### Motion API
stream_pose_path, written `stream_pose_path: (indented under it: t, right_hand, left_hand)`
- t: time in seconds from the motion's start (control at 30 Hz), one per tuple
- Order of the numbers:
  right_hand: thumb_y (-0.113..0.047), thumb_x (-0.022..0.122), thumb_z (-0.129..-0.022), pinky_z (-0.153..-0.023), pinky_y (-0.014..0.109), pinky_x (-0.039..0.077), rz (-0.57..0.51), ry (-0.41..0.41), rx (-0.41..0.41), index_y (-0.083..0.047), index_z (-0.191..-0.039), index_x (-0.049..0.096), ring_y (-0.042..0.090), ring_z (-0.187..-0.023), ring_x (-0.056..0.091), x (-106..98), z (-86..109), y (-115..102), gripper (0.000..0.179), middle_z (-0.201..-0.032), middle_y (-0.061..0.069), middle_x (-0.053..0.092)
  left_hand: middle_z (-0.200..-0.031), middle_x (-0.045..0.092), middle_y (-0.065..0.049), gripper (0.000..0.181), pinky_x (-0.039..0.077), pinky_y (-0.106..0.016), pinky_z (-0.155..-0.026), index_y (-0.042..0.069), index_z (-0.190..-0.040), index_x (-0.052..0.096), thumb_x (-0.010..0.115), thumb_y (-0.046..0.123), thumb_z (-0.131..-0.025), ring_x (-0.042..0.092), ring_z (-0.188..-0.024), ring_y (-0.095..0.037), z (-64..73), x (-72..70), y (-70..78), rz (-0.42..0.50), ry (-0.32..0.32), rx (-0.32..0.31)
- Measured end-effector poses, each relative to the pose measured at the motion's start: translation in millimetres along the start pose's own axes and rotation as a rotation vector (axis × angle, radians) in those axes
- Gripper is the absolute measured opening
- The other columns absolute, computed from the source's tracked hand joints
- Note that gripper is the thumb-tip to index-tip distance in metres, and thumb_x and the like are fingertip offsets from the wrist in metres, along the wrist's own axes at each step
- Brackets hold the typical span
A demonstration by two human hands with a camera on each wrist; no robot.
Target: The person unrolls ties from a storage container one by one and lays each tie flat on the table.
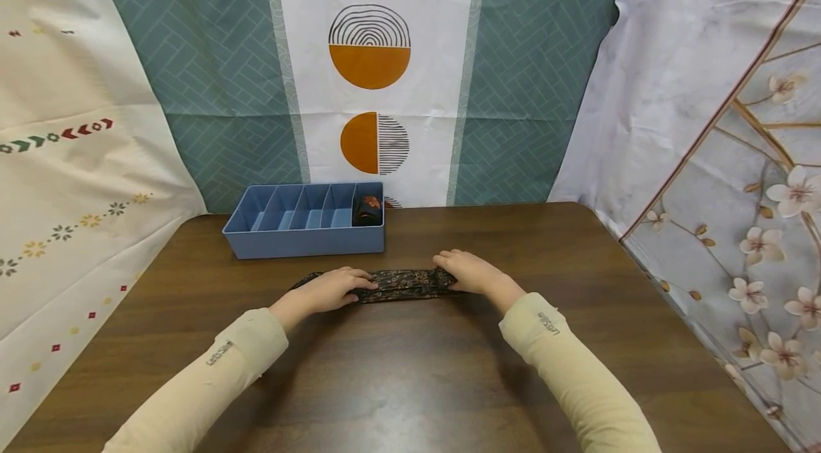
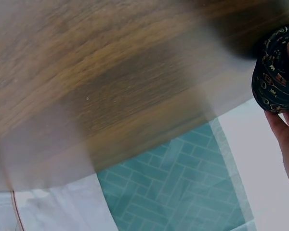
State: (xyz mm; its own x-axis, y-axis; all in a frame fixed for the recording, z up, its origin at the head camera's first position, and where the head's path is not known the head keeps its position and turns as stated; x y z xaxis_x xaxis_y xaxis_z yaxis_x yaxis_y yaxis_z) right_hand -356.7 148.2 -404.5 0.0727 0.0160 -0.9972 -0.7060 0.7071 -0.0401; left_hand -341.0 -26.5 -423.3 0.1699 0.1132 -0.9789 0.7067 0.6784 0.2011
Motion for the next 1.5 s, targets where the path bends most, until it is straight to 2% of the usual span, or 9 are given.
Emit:
stream_pose_path:
  t: [0.27, 0.5, 0.73, 0.9, 1.03, 1.2, 1.33, 1.5]
  right_hand:
    - [-0.008, 0.075, -0.078, -0.093, 0.042, 0.050, -0.017, 0.032, -0.039, -0.004, -0.125, 0.055, 0.032, -0.110, 0.056, 1, -5.9, -8, 0.051, -0.118, 0.011, 0.057]
    - [-0.007, 0.075, -0.078, -0.091, 0.042, 0.050, -0.030, 0.050, -0.052, -0.004, -0.123, 0.056, 0.031, -0.109, 0.057, 1, -7.5, -11, 0.049, -0.116, 0.011, 0.057]
    - [-0.007, 0.075, -0.078, -0.091, 0.043, 0.050, -0.047, 0.049, -0.050, -0.004, -0.122, 0.057, 0.032, -0.109, 0.056, 1, -8.2, -10, 0.048, -0.117, 0.012, 0.058]
    - [-0.007, 0.075, -0.079, -0.090, 0.043, 0.051, -0.049, 0.044, -0.042, -0.004, -0.122, 0.057, 0.032, -0.109, 0.057, 1, -7.5, -9, 0.047, -0.117, 0.012, 0.058]
    - [-0.007, 0.075, -0.079, -0.090, 0.042, 0.051, -0.054, 0.055, -0.047, -0.004, -0.122, 0.057, 0.032, -0.110, 0.056, -2, -8.2, -10, 0.047, -0.117, 0.012, 0.057]
    - [-0.007, 0.076, -0.077, -0.094, 0.043, 0.049, -0.059, 0.071, -0.048, -0.003, -0.121, 0.058, 0.032, -0.113, 0.054, -4, -9.4, -9, 0.047, -0.120, 0.012, 0.057]
    - [-0.008, 0.076, -0.078, -0.096, 0.045, 0.047, -0.060, 0.055, -0.019, -0.004, -0.121, 0.058, 0.032, -0.115, 0.054, -2, -9.3, -6, 0.047, -0.121, 0.011, 0.059]
    - [-0.005, 0.075, -0.078, -0.093, 0.045, 0.049, -0.079, 0.032, -0.015, -0.003, -0.125, 0.055, 0.034, -0.114, 0.055, -1, -8.9, -7, 0.051, -0.123, 0.013, 0.058]
  left_hand:
    - [-0.131, 0.055, -0.015, 0.039, 0.044, -0.047, -0.101, 0.011, -0.126, 0.062, 0.063, 0.002, -0.088, 0.052, -0.122, -0.034, 10.7, -1.9, -6.7, 0.001, -0.008, -0.007]
    - [-0.128, 0.057, -0.012, 0.036, 0.046, -0.043, -0.099, 0.012, -0.123, 0.064, 0.063, 0.005, -0.088, 0.054, -0.119, -0.030, 10.1, -2.1, -8.8, -0.020, -0.006, -0.022]
    - [-0.107, 0.064, -0.006, 0.017, 0.052, -0.041, -0.086, 0.013, -0.105, 0.070, 0.060, 0.009, -0.092, 0.061, -0.102, -0.026, -2.2, -8.2, -0.1, -0.077, 0.099, -0.054]
    - [-0.109, 0.064, -0.005, 0.022, 0.053, -0.038, -0.084, 0.014, -0.114, 0.066, 0.056, 0.011, -0.094, 0.061, -0.103, -0.024, -15.1, -7.8, 14.2, -0.099, 0.128, -0.039]
    - [-0.126, 0.057, -0.007, 0.031, 0.052, -0.041, -0.090, 0.016, -0.127, 0.058, 0.054, 0.013, -0.096, 0.056, -0.116, -0.026, -23.7, -3.7, 25.3, -0.057, 0.079, -0.032]
    - [-0.150, 0.035, -0.011, 0.046, 0.045, -0.049, -0.100, 0.024, -0.143, 0.042, 0.051, 0.026, -0.098, 0.040, -0.134, -0.032, -32.6, 8.4, 32.5, -0.047, -0.047, -0.052]
    - [-0.153, 0.030, -0.010, 0.050, 0.041, -0.050, -0.104, 0.029, -0.147, 0.035, 0.048, 0.035, -0.098, 0.037, -0.137, -0.032, -35.8, 16.6, 33.4, -0.077, -0.116, -0.088]
    - [-0.151, 0.035, -0.008, 0.049, 0.040, -0.048, -0.106, 0.030, -0.146, 0.036, 0.048, 0.036, -0.098, 0.037, -0.137, -0.032, -36.9, 20.4, 34.8, -0.115, -0.131, -0.107]
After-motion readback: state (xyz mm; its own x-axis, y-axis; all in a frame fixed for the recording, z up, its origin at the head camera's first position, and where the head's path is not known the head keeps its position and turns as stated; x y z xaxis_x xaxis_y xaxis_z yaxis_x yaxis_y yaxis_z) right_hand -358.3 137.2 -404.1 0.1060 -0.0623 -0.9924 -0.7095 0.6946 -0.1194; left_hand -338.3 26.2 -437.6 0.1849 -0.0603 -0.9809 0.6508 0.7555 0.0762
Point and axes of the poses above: each hand's wrist, its own z-axis away from the middle knuckle, its own x-axis out of the palm, y = z × x, the point moved 9 cm from there along -z, towards the middle knuckle
